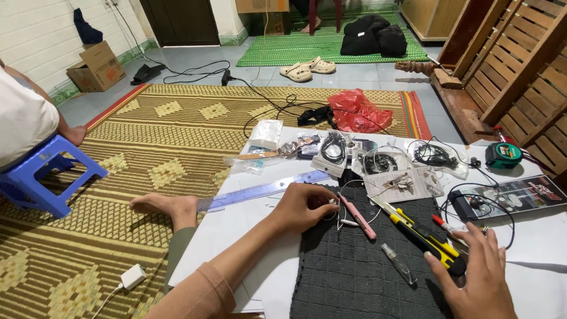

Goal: The person sits on the floor assembling a small craft figurine. They shape and join a wire armature with a small white ball, apply glue from a tube to the parts, and use a utility knife to trim materials while working over a dark mat on the floor.

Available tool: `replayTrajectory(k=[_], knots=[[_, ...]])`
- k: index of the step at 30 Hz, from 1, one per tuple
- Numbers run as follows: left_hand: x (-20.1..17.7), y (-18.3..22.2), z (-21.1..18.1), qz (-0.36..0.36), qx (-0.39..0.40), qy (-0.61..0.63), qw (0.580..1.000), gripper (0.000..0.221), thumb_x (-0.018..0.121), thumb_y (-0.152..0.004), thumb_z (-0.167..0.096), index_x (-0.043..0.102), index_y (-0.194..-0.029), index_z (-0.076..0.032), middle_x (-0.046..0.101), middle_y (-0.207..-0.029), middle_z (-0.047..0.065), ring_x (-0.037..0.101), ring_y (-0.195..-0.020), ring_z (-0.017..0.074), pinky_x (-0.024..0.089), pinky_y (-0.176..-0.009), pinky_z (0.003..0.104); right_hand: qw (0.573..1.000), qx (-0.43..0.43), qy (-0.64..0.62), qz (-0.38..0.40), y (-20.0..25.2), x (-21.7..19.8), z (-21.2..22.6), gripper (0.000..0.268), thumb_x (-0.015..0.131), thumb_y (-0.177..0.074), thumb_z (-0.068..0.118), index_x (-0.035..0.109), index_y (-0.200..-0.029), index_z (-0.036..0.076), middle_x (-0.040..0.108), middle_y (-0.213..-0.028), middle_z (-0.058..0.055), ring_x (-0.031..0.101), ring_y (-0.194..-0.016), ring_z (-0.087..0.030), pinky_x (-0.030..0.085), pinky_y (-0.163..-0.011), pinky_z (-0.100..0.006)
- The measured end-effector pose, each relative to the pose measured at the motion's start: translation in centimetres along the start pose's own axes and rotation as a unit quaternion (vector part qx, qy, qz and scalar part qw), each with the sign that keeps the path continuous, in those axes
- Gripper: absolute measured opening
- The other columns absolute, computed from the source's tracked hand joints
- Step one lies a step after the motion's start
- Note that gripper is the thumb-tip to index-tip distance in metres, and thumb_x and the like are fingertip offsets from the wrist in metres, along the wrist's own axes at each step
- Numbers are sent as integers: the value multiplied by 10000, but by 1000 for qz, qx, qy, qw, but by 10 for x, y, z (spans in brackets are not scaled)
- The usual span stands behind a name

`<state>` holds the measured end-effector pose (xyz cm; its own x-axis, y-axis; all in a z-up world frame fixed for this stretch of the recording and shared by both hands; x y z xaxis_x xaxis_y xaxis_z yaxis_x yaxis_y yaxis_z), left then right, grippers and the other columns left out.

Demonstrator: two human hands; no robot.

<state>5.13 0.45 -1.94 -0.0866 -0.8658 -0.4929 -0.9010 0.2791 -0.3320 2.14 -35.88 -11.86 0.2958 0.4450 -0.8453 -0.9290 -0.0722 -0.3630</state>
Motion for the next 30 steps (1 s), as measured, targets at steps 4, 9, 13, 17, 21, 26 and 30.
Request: replayTrajectory(k=[4,9,13,17,21,26,30], knots=[[-3,-4,-7,-1,0,-4,1000,145,805,-842,-90,811,-976,-35,754,-715,42,535,-505,71,406,-464,202,987,-113,-8,-110,3,-15,31,757,686,-742,482,547,-1345,46,386,-1624,-285,207,-1577,-625,82,-1118,-898],[-13,5,-8,-10,11,6,1000,171,802,-846,-98,809,-1002,-28,751,-727,37,551,-532,66,413,-483,197,969,-231,-25,-88,-1,-43,120,465,790,-700,380,700,-1075,119,693,-1226,-46,625,-1223,-252,468,-1070,-422],[-10,6,-2,-9,6,10,1000,177,808,-845,-96,806,-1013,-41,778,-774,55,602,-554,74,459,-496,191,959,-270,62,-54,-15,-30,141,458,683,-816,420,628,-1179,147,649,-1257,-4,626,-1045,-224,469,-845,-363],[-12,3,-9,2,-7,29,1000,191,799,-843,-67,803,-1030,-28,772,-760,58,609,-558,74,461,-497,188,970,-221,88,-56,-30,-28,141,306,684,-848,342,661,-1087,153,689,-1149,12,645,-951,-197,485,-800,-356],[-7,-3,-6,-1,-2,33,999,178,786,-844,-65,807,-1013,-16,731,-715,27,552,-548,68,430,-496,201,971,-235,17,-48,-34,-22,129,186,701,-828,299,691,-963,172,710,-1082,46,633,-918,-197,469,-820,-351],[3,-12,-9,5,-16,44,999,184,784,-841,-60,812,-1018,-16,739,-721,37,555,-556,69,423,-488,197,974,-221,7,-37,-39,-25,120,302,742,-811,406,702,-986,163,703,-1088,32,621,-906,-190,458,-829,-349],[2,-15,-7,5,-11,39,999,180,782,-845,-27,812,-1022,-20,743,-709,37,552,-545,57,422,-480,190,978,-203,34,-28,-50,-19,125,386,721,-820,488,688,-1041,173,689,-1006,44,609,-832,-191,459,-758,-352]])
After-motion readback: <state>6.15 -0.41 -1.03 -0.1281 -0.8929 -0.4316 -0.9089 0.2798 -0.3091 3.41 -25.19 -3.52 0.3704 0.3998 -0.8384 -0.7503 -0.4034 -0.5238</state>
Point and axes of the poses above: each hand's wrist, its own y-axis away from the middle knuckle, its own x-axis out of the palm, z = x × y, the point moved 2 cm from there along -y, towards the middle knuckle
